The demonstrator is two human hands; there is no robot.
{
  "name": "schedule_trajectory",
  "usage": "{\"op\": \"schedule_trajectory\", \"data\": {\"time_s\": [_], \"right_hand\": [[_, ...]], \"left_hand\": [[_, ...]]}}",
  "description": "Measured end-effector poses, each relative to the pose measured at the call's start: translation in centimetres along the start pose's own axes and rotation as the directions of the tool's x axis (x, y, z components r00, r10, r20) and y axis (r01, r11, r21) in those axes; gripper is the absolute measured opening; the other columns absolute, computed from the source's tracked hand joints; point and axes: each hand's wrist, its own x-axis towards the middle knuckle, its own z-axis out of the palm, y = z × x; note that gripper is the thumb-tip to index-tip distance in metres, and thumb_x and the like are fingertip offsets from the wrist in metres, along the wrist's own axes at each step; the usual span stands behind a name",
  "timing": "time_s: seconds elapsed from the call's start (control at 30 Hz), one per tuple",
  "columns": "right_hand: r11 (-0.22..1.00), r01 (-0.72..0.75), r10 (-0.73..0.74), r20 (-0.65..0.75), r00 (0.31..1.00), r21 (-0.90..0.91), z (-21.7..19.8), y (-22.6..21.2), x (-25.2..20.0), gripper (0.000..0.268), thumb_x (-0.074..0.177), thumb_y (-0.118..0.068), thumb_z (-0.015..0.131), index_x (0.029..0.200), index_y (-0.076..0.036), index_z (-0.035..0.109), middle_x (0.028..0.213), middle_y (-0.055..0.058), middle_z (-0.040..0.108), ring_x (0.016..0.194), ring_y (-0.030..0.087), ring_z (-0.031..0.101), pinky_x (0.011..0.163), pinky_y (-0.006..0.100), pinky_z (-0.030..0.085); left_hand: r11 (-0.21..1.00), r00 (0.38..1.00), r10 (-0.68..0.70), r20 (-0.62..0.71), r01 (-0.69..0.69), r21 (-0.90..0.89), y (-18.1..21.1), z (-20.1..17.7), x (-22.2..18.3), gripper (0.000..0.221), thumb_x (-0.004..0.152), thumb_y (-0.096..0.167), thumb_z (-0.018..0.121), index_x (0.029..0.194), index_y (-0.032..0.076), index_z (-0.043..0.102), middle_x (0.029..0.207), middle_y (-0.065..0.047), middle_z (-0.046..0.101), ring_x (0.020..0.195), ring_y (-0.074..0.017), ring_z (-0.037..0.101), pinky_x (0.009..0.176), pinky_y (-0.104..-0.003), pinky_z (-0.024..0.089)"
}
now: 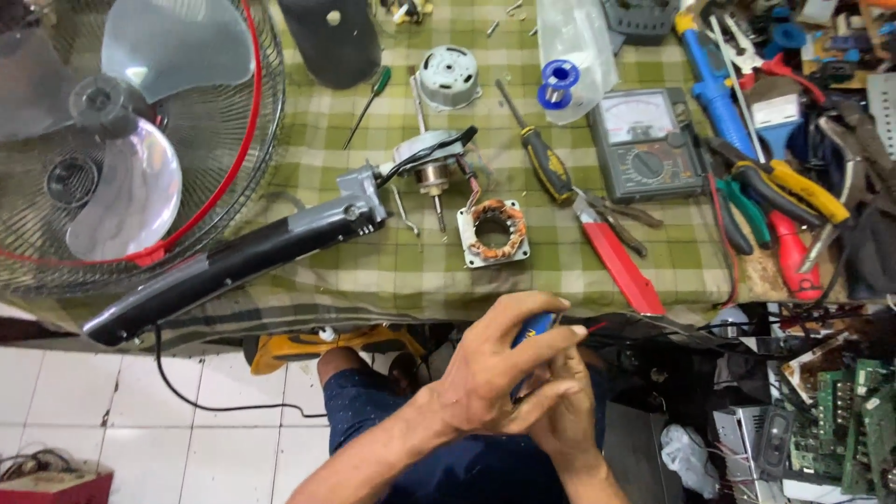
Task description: Disassembling and repairing a fan motor assembly on a workbench using various tools.
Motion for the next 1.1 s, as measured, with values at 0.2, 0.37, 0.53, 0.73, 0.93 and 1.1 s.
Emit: {"op": "schedule_trajectory", "data": {"time_s": [0.2,0.37,0.53,0.73,0.93,1.1], "right_hand": [[0.992,0.041,-0.044,0.018,0.999,0.119,-0.8,-1.6,1.3,0.029,0.098,-0.012,0.063,0.124,-0.003,0.055,0.103,0.014,0.068,0.077,0.021,0.071,0.062,0.032,0.061],[0.984,0.046,-0.046,-0.006,0.999,0.172,-4.2,-2.1,1.9,0.035,0.092,-0.008,0.066,0.126,-0.007,0.054,0.103,0.022,0.069,0.072,0.033,0.069,0.054,0.037,0.056],[1.0,0.005,-0.005,-0.105,0.994,0.008,-6.5,-2.5,1.0,0.038,0.089,-0.012,0.069,0.125,-0.008,0.056,0.094,0.024,0.073,0.064,0.042,0.073,0.046,0.039,0.051],[0.999,-0.004,-0.005,-0.179,0.984,-0.048,-9.1,-1.7,0.0,0.035,0.09,-0.002,0.064,0.124,0.002,0.053,0.103,0.031,0.068,0.061,0.054,0.073,0.043,0.041,0.058],[0.978,0.136,-0.167,-0.205,0.964,-0.159,-9.4,-3.2,1.0,0.038,0.086,-0.004,0.068,0.122,-0.001,0.055,0.108,0.03,0.072,0.061,0.044,0.074,0.043,0.041,0.063],[0.892,0.311,-0.35,-0.063,0.935,-0.328,-4.1,-5.6,3.3,0.031,0.089,-0.004,0.071,0.112,-0.003,0.051,0.094,0.032,0.073,0.067,0.031,0.074,0.052,0.032,0.062]], "left_hand": [[0.984,0.968,0.174,0.179,-0.179,0.015,-0.9,0.1,4.8,0.031,0.108,0.031,0.053,0.125,0.005,0.056,0.131,-0.024,0.058,0.116,-0.0404,0.067,0.092,-0.05,0.061],[0.989,0.989,0.15,0.012,-0.15,-0.02,-6.2,1.0,12.2,0.026,0.107,0.027,0.048,0.111,0.006,0.062,0.123,-0.019,0.06,0.109,-0.0308,0.063,0.087,-0.044,0.062],[0.99,0.973,-0.137,-0.184,0.137,-0.014,-15.0,4.8,22.5,0.051,0.103,0.05,0.04,0.115,0.007,0.065,0.118,-0.013,0.058,0.096,-0.0211,0.061,0.083,-0.034,0.057],[0.93,0.877,-0.364,-0.312,0.325,-0.173,-26.5,12.6,29.5,0.075,0.089,0.07,0.04,0.118,0.008,0.07,0.114,-0.015,0.068,0.105,-0.0239,0.065,0.089,-0.038,0.054],[0.916,0.917,-0.392,-0.07,0.396,0.067,-17.8,9.7,25.0,0.073,0.095,0.061,0.046,0.148,0.012,0.049,0.167,-0.029,0.022,0.157,-0.0464,0.019,0.119,-0.071,0.021],[0.988,0.996,-0.078,0.043,0.083,-0.129,-3.5,2.8,11.5,0.029,0.108,0.022,0.054,0.132,0.008,0.059,0.143,-0.016,0.061,0.138,-0.0321,0.06,0.126,-0.053,0.049]]}}
